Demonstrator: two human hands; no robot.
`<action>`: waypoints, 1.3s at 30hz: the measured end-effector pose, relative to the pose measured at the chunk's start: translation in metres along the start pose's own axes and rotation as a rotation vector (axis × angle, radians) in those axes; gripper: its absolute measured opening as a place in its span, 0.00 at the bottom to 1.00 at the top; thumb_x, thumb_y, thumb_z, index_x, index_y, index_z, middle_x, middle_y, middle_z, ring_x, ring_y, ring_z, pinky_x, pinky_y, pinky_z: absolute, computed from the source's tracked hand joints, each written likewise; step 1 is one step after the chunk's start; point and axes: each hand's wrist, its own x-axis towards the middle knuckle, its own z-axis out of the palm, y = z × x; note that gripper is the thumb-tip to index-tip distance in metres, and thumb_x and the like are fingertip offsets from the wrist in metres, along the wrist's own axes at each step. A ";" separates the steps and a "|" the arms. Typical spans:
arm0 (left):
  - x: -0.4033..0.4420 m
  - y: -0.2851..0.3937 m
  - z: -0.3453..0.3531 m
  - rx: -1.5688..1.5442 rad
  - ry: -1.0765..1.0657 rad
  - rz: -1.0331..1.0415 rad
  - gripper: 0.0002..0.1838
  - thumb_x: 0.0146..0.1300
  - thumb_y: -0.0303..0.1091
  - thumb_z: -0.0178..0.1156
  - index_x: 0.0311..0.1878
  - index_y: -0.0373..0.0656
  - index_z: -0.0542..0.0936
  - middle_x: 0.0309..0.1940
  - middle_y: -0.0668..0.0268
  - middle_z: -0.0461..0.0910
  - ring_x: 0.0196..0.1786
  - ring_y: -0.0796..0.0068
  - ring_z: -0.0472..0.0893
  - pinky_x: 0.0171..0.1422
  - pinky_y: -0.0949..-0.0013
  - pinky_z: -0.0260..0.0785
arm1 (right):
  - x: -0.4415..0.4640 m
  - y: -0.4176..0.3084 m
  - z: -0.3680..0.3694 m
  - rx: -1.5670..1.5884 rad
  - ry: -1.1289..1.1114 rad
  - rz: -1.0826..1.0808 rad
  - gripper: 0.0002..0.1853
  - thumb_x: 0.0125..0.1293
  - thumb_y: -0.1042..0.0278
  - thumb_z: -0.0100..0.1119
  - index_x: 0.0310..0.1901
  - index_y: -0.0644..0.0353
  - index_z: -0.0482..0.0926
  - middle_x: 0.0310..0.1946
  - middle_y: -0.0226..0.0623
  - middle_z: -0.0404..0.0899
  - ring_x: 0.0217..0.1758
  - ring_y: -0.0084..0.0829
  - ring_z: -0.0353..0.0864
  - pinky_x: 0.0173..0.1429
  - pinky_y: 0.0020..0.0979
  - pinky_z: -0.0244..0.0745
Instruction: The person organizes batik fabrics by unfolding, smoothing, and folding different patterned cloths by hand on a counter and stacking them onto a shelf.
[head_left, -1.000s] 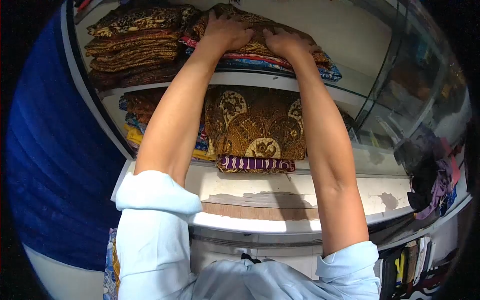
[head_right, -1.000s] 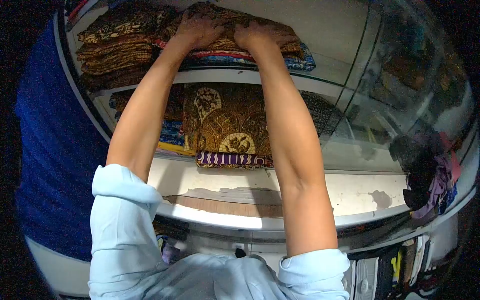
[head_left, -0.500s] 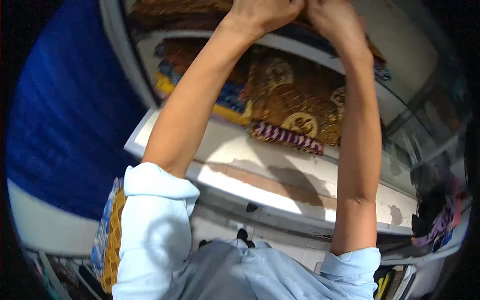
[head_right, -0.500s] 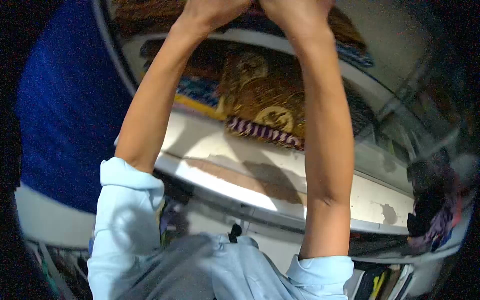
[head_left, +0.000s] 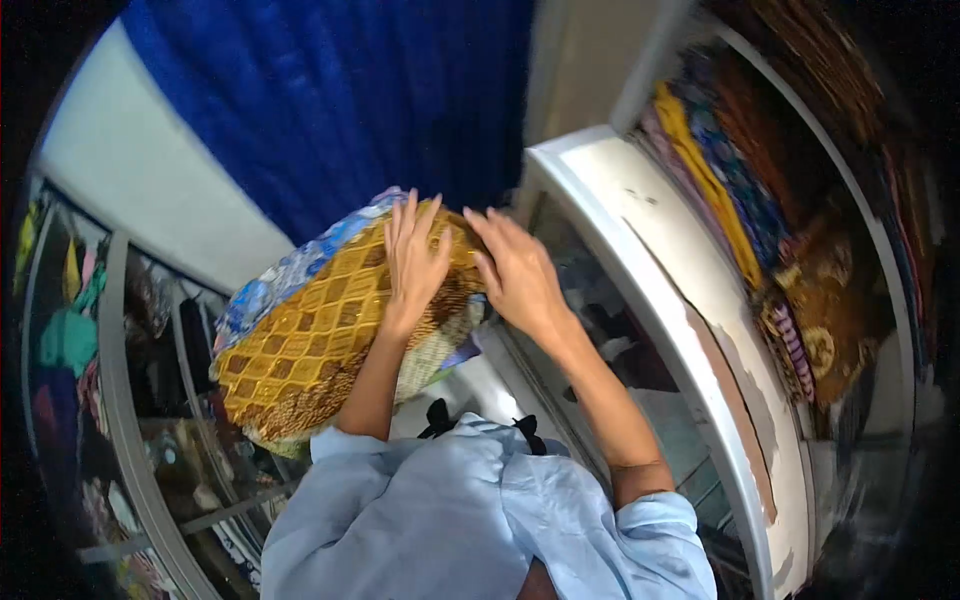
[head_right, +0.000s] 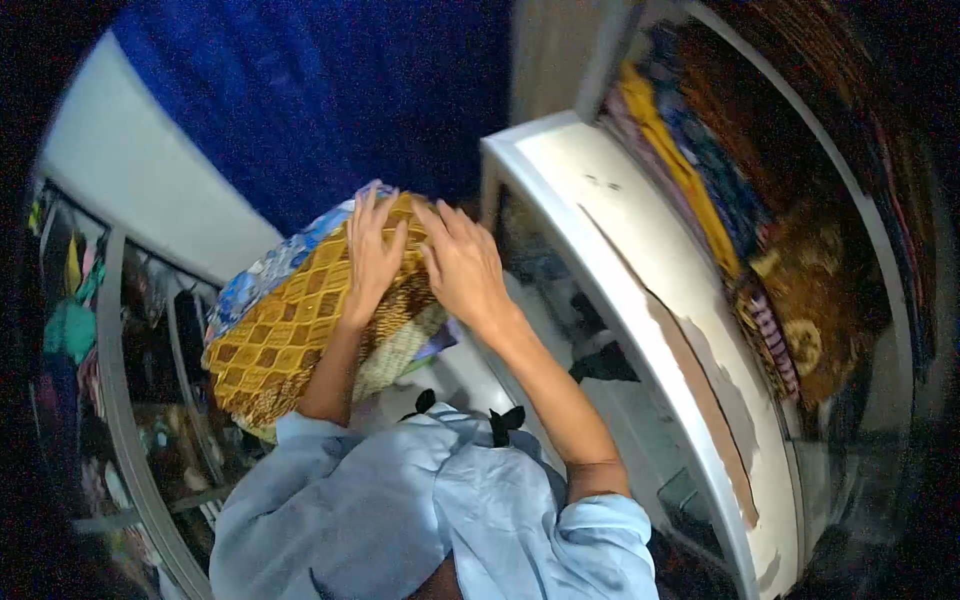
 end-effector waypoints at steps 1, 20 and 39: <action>-0.023 -0.042 0.002 0.034 -0.028 -0.069 0.26 0.58 0.39 0.55 0.61 0.45 0.69 0.65 0.49 0.57 0.68 0.43 0.53 0.69 0.44 0.43 | -0.009 0.007 0.035 0.033 -0.074 0.049 0.25 0.60 0.69 0.53 0.60 0.56 0.65 0.56 0.55 0.67 0.58 0.54 0.67 0.60 0.47 0.61; -0.200 -0.219 -0.045 0.471 -0.597 -0.546 0.46 0.56 0.64 0.50 0.71 0.53 0.46 0.72 0.58 0.37 0.72 0.48 0.38 0.68 0.35 0.35 | -0.043 0.008 0.281 -0.393 -0.438 0.290 0.33 0.64 0.46 0.44 0.69 0.40 0.48 0.70 0.46 0.40 0.73 0.50 0.39 0.70 0.56 0.33; -0.212 -0.226 -0.067 0.637 -0.565 -0.336 0.38 0.60 0.54 0.51 0.70 0.51 0.52 0.70 0.53 0.44 0.71 0.47 0.46 0.69 0.41 0.40 | -0.061 -0.001 0.281 -0.348 -0.386 0.218 0.34 0.64 0.51 0.48 0.69 0.43 0.48 0.69 0.53 0.42 0.72 0.52 0.41 0.69 0.56 0.36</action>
